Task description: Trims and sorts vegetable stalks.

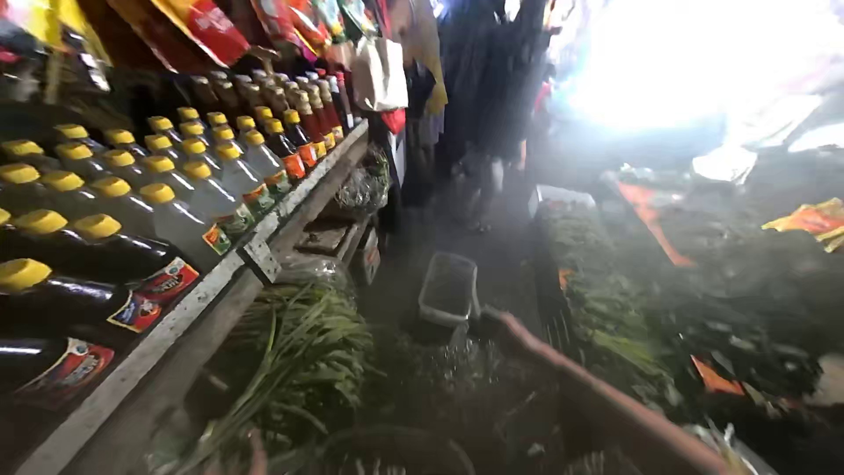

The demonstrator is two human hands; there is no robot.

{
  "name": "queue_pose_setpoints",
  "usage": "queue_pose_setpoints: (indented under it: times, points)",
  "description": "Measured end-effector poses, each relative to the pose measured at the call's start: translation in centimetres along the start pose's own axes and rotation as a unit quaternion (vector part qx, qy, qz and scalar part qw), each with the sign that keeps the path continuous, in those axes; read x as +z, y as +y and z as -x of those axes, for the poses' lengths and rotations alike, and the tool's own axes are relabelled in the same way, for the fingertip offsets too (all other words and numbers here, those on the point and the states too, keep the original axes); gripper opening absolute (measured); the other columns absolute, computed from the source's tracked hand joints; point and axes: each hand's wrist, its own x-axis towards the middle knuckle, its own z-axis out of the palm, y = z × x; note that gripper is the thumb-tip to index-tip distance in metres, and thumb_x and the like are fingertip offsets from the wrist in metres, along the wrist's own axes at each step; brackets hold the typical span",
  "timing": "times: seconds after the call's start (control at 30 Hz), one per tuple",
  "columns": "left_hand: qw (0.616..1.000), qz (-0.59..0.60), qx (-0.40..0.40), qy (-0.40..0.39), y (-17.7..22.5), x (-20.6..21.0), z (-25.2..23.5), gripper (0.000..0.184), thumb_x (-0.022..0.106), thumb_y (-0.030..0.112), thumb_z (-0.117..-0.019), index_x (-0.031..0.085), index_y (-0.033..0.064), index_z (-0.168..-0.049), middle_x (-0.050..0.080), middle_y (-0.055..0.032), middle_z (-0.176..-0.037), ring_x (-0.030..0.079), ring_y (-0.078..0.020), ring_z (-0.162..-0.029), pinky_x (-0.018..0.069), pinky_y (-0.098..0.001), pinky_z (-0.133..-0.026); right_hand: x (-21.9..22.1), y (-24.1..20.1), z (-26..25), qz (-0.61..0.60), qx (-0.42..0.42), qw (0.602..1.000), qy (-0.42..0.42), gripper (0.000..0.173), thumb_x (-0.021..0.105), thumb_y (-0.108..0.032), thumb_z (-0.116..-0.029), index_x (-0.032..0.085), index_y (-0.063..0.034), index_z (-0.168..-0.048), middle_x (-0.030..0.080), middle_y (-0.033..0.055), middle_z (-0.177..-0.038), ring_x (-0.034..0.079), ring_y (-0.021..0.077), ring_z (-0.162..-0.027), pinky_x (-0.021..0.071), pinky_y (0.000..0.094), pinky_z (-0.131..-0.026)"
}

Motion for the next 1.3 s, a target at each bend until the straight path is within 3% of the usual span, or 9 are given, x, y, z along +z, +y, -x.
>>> queue_pose_setpoints:
  times: [0.03, 0.13, 0.23, 0.33, 0.43, 0.67, 0.93, 1.13, 1.3]
  points:
    - [0.998, -0.045, -0.022, -0.042, -2.2, 2.6, 2.8, 0.027, 0.034, 0.031, -0.1095, 0.056, 0.0154, -0.114, 0.07, 0.0, -0.1, 0.071, -0.0152, -0.092, 0.0611, -0.0359, -0.081, -1.9, -0.3, 0.9, -0.062, 0.017, 0.998, 0.027, 0.027, 0.058, -0.005, -0.0973, 0.06, 0.0067, -0.122, 0.071, 0.0121, -0.102, 0.07, 0.0168, -0.088, 0.0606, 0.0359, -0.082]
    - [0.933, -0.298, -0.077, -0.186, -8.4, 12.3, 16.1, 0.033, 0.03, 0.017, -0.111, 0.045, 0.002, -0.137, 0.066, -0.0053, -0.113, 0.068, -0.0132, -0.095, 0.0577, -0.0319, -0.084, -5.9, 0.1, 3.7, -0.211, 0.08, 0.971, 0.086, 0.027, 0.048, -0.007, -0.1041, 0.057, 0.0065, -0.125, 0.072, 0.0129, -0.103, 0.072, 0.018, -0.088, 0.0609, 0.0348, -0.081]
    - [0.794, -0.431, -0.135, -0.406, -14.9, 18.9, 26.3, 0.034, 0.041, 0.005, -0.1069, 0.051, -0.0099, -0.136, 0.067, -0.018, -0.122, 0.07, -0.0205, -0.103, 0.0585, -0.0365, -0.09, -8.7, 1.1, 6.5, -0.291, 0.134, 0.938, 0.133, 0.025, 0.043, -0.01, -0.109, 0.054, -0.0004, -0.129, 0.072, 0.0108, -0.1, 0.072, 0.0182, -0.082, 0.0613, 0.0354, -0.076]
    - [0.597, -0.491, -0.143, -0.618, -19.7, 22.6, 33.0, 0.037, 0.046, 0.007, -0.1044, 0.056, -0.0095, -0.136, 0.065, -0.0214, -0.13, 0.066, -0.0189, -0.114, 0.0529, -0.0342, -0.101, -10.7, 2.6, 9.6, -0.355, 0.137, 0.912, 0.153, 0.024, 0.042, -0.011, -0.1099, 0.056, -0.0037, -0.127, 0.074, 0.0097, -0.098, 0.073, 0.0179, -0.081, 0.062, 0.0349, -0.074]
    - [0.5, -0.527, -0.165, -0.667, -23.2, 24.1, 38.1, 0.029, 0.054, 0.01, -0.103, 0.063, -0.0073, -0.124, 0.07, -0.0154, -0.111, 0.067, -0.0116, -0.096, 0.055, -0.0312, -0.091, -12.3, 4.6, 12.9, -0.402, 0.112, 0.89, 0.183, 0.025, 0.041, -0.011, -0.11, 0.057, -0.0026, -0.128, 0.075, 0.0107, -0.1, 0.074, 0.019, -0.083, 0.062, 0.0355, -0.075]
    - [0.515, -0.581, -0.162, -0.609, -28.3, 24.6, 46.5, 0.029, 0.067, 0.001, -0.094, 0.064, -0.0075, -0.122, 0.071, -0.0179, -0.109, 0.069, -0.0156, -0.095, 0.056, -0.0326, -0.09, -14.5, 8.5, 21.9, -0.319, 0.193, 0.904, 0.207, 0.03, 0.054, -0.015, -0.1067, 0.058, 0.0013, -0.132, 0.067, 0.013, -0.105, 0.065, 0.0141, -0.081, 0.0569, 0.0314, -0.07]
    - [0.361, -0.665, -0.145, -0.638, -34.8, 24.4, 52.6, 0.053, 0.082, 0.005, -0.0816, 0.061, -0.0045, -0.129, 0.07, -0.0207, -0.114, 0.069, -0.025, -0.101, 0.0552, -0.0418, -0.094, -15.2, 14.0, 27.7, -0.332, 0.182, 0.885, 0.271, 0.03, 0.065, -0.008, -0.0979, 0.062, 0.004, -0.125, 0.069, 0.0143, -0.108, 0.067, 0.0142, -0.087, 0.0573, 0.0319, -0.077]
    - [0.43, -0.619, -0.223, -0.619, -35.5, 24.6, 55.6, 0.049, 0.071, -0.007, -0.0854, 0.055, -0.0074, -0.132, 0.068, -0.019, -0.109, 0.069, -0.0191, -0.09, 0.0583, -0.0355, -0.084, -18.0, 14.9, 29.9, -0.307, 0.153, 0.9, 0.267, 0.023, 0.06, -0.005, -0.1002, 0.066, 0.0056, -0.12, 0.07, 0.0139, -0.106, 0.067, 0.0111, -0.086, 0.0574, 0.0287, -0.078]
    - [0.429, -0.61, -0.209, -0.632, -36.0, 24.2, 56.3, 0.047, 0.069, -0.009, -0.0863, 0.055, -0.0091, -0.132, 0.069, -0.0182, -0.109, 0.068, -0.0164, -0.091, 0.0573, -0.0332, -0.084, -19.0, 15.2, 30.1, -0.258, 0.2, 0.897, 0.299, 0.024, 0.065, -0.014, -0.0999, 0.069, 0.005, -0.114, 0.071, 0.0166, -0.104, 0.069, 0.017, -0.088, 0.0578, 0.0352, -0.083]
